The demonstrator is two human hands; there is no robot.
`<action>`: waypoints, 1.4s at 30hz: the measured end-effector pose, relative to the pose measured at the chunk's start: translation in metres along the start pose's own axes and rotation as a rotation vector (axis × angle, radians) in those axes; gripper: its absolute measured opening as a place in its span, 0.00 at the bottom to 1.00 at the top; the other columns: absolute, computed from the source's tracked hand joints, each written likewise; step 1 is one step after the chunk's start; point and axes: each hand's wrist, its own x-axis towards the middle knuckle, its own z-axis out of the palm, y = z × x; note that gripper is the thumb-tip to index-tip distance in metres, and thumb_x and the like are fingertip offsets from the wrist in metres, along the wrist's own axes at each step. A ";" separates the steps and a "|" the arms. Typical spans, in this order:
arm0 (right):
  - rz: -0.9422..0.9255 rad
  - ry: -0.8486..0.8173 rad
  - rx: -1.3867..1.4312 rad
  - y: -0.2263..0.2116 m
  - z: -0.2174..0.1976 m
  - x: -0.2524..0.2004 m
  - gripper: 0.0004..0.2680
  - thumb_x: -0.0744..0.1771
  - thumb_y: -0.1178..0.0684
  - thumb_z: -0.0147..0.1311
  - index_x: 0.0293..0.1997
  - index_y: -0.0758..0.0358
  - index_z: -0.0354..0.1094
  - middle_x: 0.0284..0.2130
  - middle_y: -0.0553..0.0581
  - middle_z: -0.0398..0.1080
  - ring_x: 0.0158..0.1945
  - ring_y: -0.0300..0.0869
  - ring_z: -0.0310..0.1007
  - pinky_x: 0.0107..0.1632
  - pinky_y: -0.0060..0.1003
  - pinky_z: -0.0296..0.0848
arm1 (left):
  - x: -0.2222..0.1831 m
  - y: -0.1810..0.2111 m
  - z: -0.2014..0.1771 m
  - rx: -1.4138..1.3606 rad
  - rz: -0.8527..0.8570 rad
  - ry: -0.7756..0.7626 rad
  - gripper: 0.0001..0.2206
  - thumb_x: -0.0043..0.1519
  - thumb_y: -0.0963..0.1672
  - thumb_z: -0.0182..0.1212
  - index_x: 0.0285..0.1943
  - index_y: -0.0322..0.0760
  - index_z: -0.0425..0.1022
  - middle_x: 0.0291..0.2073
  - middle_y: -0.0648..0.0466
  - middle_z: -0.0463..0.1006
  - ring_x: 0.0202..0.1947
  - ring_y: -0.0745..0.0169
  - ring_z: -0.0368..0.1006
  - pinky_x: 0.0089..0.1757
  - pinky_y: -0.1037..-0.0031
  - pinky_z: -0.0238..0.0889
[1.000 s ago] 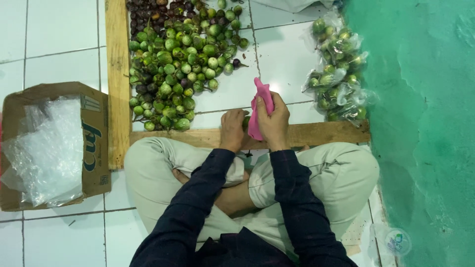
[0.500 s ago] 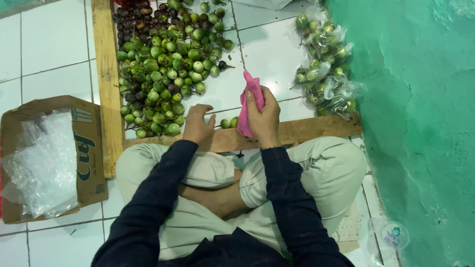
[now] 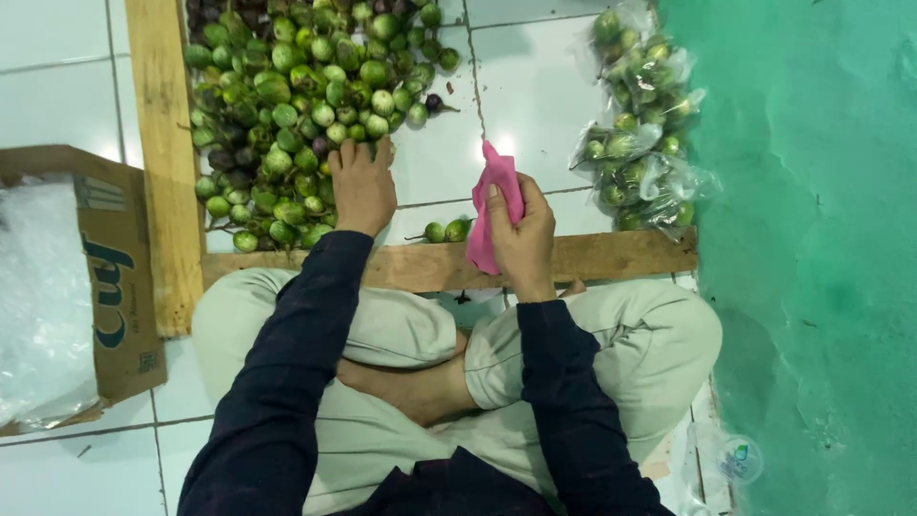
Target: Cleaning and inspecting small green eggplants individually using a cloth
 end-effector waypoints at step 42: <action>-0.019 -0.294 -0.269 0.034 0.016 -0.009 0.13 0.71 0.45 0.47 0.55 0.62 0.71 0.32 0.66 0.69 0.39 0.63 0.74 0.43 0.53 0.73 | -0.057 0.118 -0.068 -1.125 -0.099 0.072 0.21 0.57 0.46 0.71 0.58 0.42 0.72 0.39 0.47 0.77 0.45 0.43 0.75 0.50 0.57 0.69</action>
